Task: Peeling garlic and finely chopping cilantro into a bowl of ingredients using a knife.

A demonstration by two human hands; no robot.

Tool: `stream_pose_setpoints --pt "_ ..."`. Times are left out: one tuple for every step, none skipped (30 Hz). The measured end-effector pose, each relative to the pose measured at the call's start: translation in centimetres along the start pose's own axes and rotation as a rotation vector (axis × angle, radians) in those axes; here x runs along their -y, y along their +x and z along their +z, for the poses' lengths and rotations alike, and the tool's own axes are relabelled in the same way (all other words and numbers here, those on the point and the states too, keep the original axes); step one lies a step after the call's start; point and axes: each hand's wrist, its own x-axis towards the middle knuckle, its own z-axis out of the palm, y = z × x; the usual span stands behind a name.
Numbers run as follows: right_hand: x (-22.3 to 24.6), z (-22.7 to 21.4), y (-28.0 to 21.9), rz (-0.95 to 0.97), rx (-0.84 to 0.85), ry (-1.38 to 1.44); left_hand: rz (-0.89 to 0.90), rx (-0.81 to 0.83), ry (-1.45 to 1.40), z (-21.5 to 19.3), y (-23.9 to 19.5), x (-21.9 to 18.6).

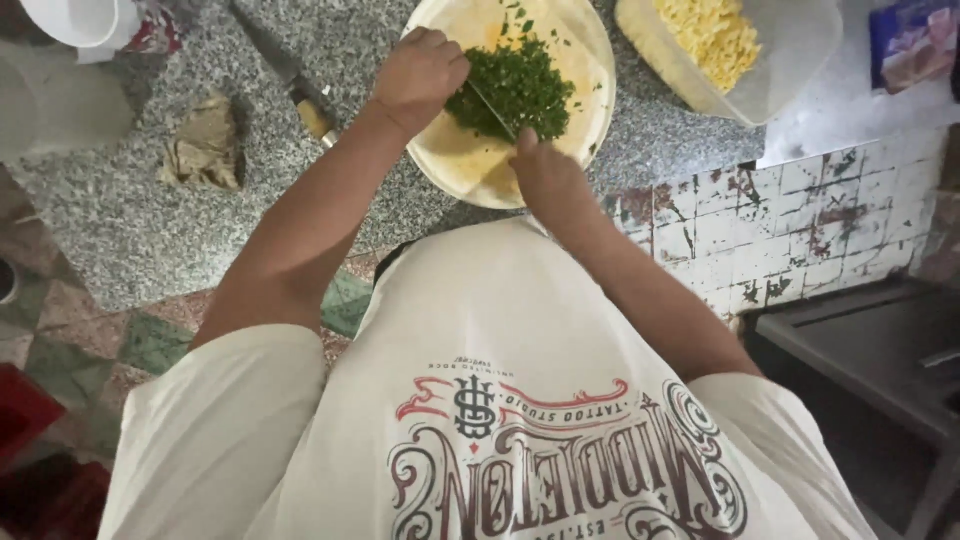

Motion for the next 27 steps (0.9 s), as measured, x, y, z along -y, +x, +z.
stream_pose_setpoints --pt "-0.4 1.0 0.4 -0.002 -0.004 0.0 0.0 -0.001 0.004 -0.1 0.1 0.0" --pt "-0.8 2.0 0.8 0.002 -0.007 -0.047 0.021 0.017 -0.005 -0.1 0.2 -0.1" --pt "-1.3 3.1 1.1 0.007 -0.009 -0.094 0.042 0.034 -0.014 -0.1 0.3 -0.2" --pt "-1.6 2.6 1.0 0.004 0.001 -0.09 0.039 0.044 -0.02 -0.8 0.0 -0.6" --pt "-2.0 2.0 0.9 -0.068 -0.088 -0.225 0.01 0.251 -0.003 -1.6 -0.2 -1.0" --pt "-3.2 0.5 1.7 -0.121 -0.205 -0.368 -0.004 0.43 0.031 -1.7 1.5 -0.2" --pt "-3.7 -0.9 2.1 -0.104 -0.222 -0.372 0.009 0.411 0.039 -0.9 2.4 0.4" --pt "-3.4 -1.2 1.7 -0.045 -0.069 -0.276 0.008 0.255 -0.002 -0.8 1.4 -0.1" --pt "-3.0 -1.4 1.4 0.016 0.084 -0.181 0.004 0.098 -0.042 -0.6 0.3 -0.6" --pt "-3.1 -1.7 1.2 0.02 0.074 -0.183 0.008 0.09 -0.036 -0.4 0.6 -0.6" --pt "-3.1 -2.1 1.0 0.021 0.097 -0.193 0.004 0.092 -0.028 -0.2 1.0 -0.7" --pt "-2.9 -2.0 0.4 0.006 0.141 -0.198 -0.015 0.116 -0.029 -0.4 0.3 -1.5" --pt "-2.9 -2.3 0.4 -0.007 0.152 -0.197 -0.025 0.13 -0.032 -2.1 0.2 -1.8" --pt "-3.5 -2.9 0.7 -0.073 -0.009 -0.42 -0.063 0.321 -0.031 -3.1 1.3 -1.7" --pt "-4.0 -3.5 1.0 -0.136 -0.17 -0.643 -0.104 0.512 -0.028 -4.2 2.4 -1.6" --pt "-4.8 -2.5 1.9 -0.137 -0.168 -0.639 -0.102 0.516 -0.029 -3.4 2.2 -1.4" --pt "-5.6 -1.4 2.7 -0.087 -0.11 -0.385 -0.07 0.346 -0.048 -2.7 1.9 -1.2" --pt "-6.3 -0.2 3.7 -0.04 -0.055 -0.138 -0.043 0.171 -0.062 -1.9 1.5 -1.1" --pt "-6.2 -0.9 3.0 -0.043 -0.058 -0.14 -0.046 0.17 -0.058 -2.0 1.8 -1.4" --pt "-6.0 -1.7 2.4 -0.109 -0.143 -0.368 -0.074 0.32 -0.013 -2.2 1.9 -1.7" --pt "-5.9 -2.5 1.9 -0.177 -0.233 -0.594 -0.102 0.47 0.031 -2.4 2.1 -2.0" --pt "-5.9 -3.1 2.2 -0.168 -0.235 -0.596 -0.096 0.463 0.03 -2.2 1.6 -2.0" --pt "-5.9 -3.8 2.5 -0.179 -0.237 -0.569 -0.122 0.334 0.0 -1.9 1.1 -2.0" --pt "-5.8 -4.4 2.9 -0.197 -0.236 -0.537 -0.149 0.214 -0.031 -1.8 0.4 -1.8" --pt "-6.6 -3.6 3.5 -0.194 -0.236 -0.534 -0.146 0.215 -0.032 -1.4 0.8 -1.9" --pt "-7.1 -2.8 4.2 -0.14 -0.154 -0.346 -0.12 0.23 0.014 -1.0 1.0 -1.8" --pt "-7.6 -2.0 5.1 -0.086 -0.072 -0.157 -0.094 0.245 0.06 -0.7 1.2 -1.7"
